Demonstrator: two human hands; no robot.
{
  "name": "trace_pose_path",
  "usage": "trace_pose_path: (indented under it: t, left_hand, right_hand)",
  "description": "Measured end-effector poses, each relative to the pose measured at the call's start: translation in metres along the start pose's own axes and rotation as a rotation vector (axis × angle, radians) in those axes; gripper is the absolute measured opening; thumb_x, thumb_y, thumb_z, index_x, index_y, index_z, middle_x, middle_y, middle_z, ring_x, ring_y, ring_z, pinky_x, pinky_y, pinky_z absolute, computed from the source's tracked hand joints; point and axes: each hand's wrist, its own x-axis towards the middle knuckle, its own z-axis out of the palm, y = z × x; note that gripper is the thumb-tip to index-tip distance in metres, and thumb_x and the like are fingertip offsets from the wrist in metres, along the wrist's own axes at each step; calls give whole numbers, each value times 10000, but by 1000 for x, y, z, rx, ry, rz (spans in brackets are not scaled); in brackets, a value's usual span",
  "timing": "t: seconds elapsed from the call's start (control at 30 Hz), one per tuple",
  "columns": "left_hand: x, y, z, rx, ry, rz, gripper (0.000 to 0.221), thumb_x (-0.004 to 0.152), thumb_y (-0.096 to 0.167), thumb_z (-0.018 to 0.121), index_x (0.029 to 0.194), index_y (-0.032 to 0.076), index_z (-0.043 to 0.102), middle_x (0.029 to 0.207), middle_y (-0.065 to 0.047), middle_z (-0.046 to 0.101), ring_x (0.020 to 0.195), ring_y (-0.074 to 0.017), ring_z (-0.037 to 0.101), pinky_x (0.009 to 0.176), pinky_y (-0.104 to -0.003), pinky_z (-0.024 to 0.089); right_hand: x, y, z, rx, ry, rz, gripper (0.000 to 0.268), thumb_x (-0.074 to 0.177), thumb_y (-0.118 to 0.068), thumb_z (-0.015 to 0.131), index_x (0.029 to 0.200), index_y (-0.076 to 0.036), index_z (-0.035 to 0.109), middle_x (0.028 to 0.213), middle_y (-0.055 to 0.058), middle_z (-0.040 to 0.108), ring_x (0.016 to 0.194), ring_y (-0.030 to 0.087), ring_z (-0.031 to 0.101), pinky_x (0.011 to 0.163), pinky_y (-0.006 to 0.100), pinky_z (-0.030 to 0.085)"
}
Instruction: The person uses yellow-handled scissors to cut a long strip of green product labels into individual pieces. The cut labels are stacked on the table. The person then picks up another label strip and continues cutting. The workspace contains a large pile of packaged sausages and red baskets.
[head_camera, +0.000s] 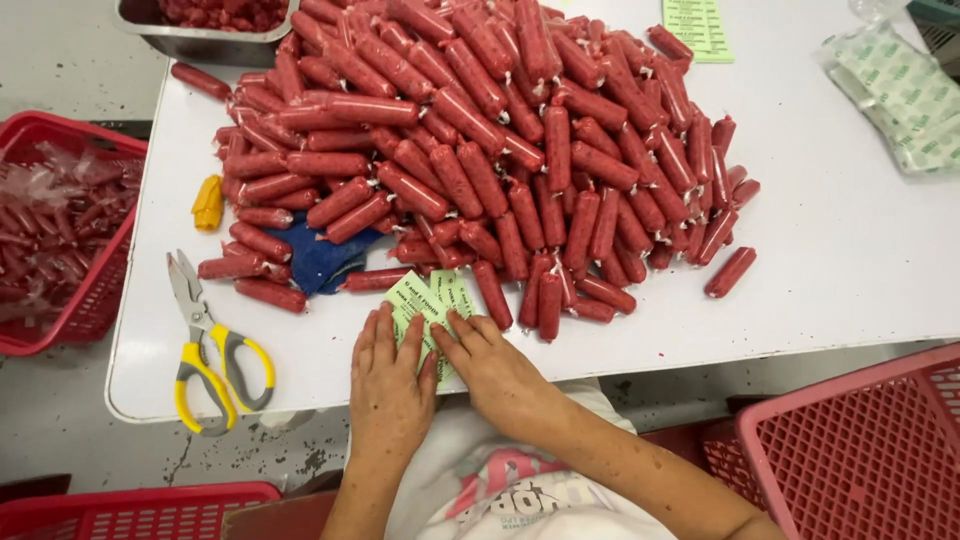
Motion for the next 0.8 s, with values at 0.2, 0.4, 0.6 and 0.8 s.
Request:
trace_pose_path:
  t: [0.2, 0.4, 0.6, 0.8]
  left_hand:
    - [0, 6, -9, 28, 162, -34, 510, 994, 316, 565, 1431, 59, 510, 1528, -296, 417, 1384, -454, 437, 1138, -535, 371]
    - [-3, 14, 9, 143, 46, -60, 576, 942, 403, 559, 1417, 80, 529, 1479, -332, 439, 1415, -453, 396, 1167, -523, 319]
    - [-29, 7, -28, -169, 161, -76, 478, 1012, 262, 554, 1420, 21, 495, 1476, -321, 437, 1316, -464, 482, 1100, -550, 403]
    - [-61, 17, -54, -667, -79, -580, 346, 996, 309, 529, 723, 113, 610, 616, 26, 551, 588, -118, 493, 564, -292, 408]
  right_hand:
    - [-7, 3, -5, 172, -2, 86, 832, 727, 144, 447, 1537, 12, 312, 1530, 301, 364, 1390, 445, 337, 1170, 489, 283]
    - [8, -9, -24, 450, 58, 25, 679, 843, 62, 416, 1514, 51, 314, 1462, 242, 482, 1289, 372, 422, 1134, 407, 358]
    - [3, 21, -13, 440, 227, -67, 457, 1053, -34, 307, 1503, 16, 376, 1475, 232, 484, 1348, 360, 488, 1205, 434, 326]
    - [28, 21, -15, 112, 46, 6, 738, 758, 176, 411, 1484, 43, 387, 1494, 293, 415, 1307, 451, 408, 1186, 517, 288]
